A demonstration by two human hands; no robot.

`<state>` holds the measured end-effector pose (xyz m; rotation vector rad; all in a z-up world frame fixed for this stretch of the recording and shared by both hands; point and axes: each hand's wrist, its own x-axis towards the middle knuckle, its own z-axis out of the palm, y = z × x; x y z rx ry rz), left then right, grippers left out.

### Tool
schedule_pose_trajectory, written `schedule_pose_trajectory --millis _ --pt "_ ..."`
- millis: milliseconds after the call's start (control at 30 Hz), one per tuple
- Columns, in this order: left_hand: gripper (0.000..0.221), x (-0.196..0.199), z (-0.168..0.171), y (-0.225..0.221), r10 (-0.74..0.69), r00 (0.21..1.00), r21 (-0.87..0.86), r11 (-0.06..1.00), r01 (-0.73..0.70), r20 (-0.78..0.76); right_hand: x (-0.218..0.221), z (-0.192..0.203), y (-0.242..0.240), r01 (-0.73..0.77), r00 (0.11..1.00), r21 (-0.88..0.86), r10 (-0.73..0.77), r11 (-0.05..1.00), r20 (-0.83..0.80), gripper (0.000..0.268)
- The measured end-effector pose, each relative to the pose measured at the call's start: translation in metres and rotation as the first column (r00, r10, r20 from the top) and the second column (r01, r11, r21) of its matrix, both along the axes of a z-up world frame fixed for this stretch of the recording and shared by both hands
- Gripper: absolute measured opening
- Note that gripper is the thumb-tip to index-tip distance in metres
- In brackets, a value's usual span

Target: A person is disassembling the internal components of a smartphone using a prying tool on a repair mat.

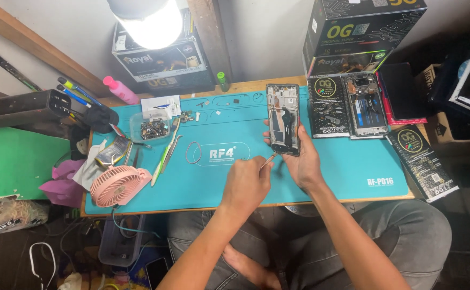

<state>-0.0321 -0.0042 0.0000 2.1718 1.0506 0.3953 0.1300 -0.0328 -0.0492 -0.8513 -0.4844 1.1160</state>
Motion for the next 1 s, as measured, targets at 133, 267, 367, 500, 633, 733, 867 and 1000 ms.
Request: schedule_pose_trajectory --millis 133,267,367,500,633,733,867,1000 --pt "0.017 0.002 0.003 -0.005 0.028 1.0 0.02 0.999 -0.028 -0.007 -0.006 -0.007 -0.001 -0.018 0.998 -0.018 0.019 1.0 0.056 0.063" --pt "0.013 0.01 0.015 0.003 0.044 0.999 0.049 0.998 -0.045 0.02 -0.001 -0.008 0.0 0.004 0.999 0.022 -0.005 1.0 0.053 0.062" --pt "0.01 0.006 0.026 0.005 0.02 1.0 0.017 1.0 -0.02 0.003 -0.005 -0.009 -0.002 0.01 0.999 0.038 -0.011 0.999 0.041 0.062" --pt "0.02 0.003 0.018 0.005 -0.01 0.999 0.045 0.999 0.012 -0.05 -0.004 -0.006 -0.002 0.016 0.998 0.06 -0.02 0.998 0.067 0.062" --pt "0.023 0.003 0.03 0.003 -0.01 0.999 0.05 0.999 0.012 -0.054 -0.005 -0.009 -0.001 0.013 0.999 0.065 -0.016 0.998 0.051 0.062" --pt "0.013 0.002 0.029 0.001 -0.037 0.998 0.064 0.997 0.04 -0.049 -0.007 -0.007 -0.002 0.004 0.997 0.058 -0.008 0.998 0.074 0.061" --pt "0.016 0.002 0.038 0.0 -0.046 0.994 0.073 0.996 0.053 -0.096 -0.007 -0.006 -0.003 0.002 0.995 0.047 -0.006 0.999 0.095 0.062" --pt "0.023 0.006 0.025 0.003 -0.016 0.994 0.104 0.994 0.028 -0.113 -0.007 -0.007 -0.002 0.009 0.996 0.048 -0.013 0.999 0.083 0.062"
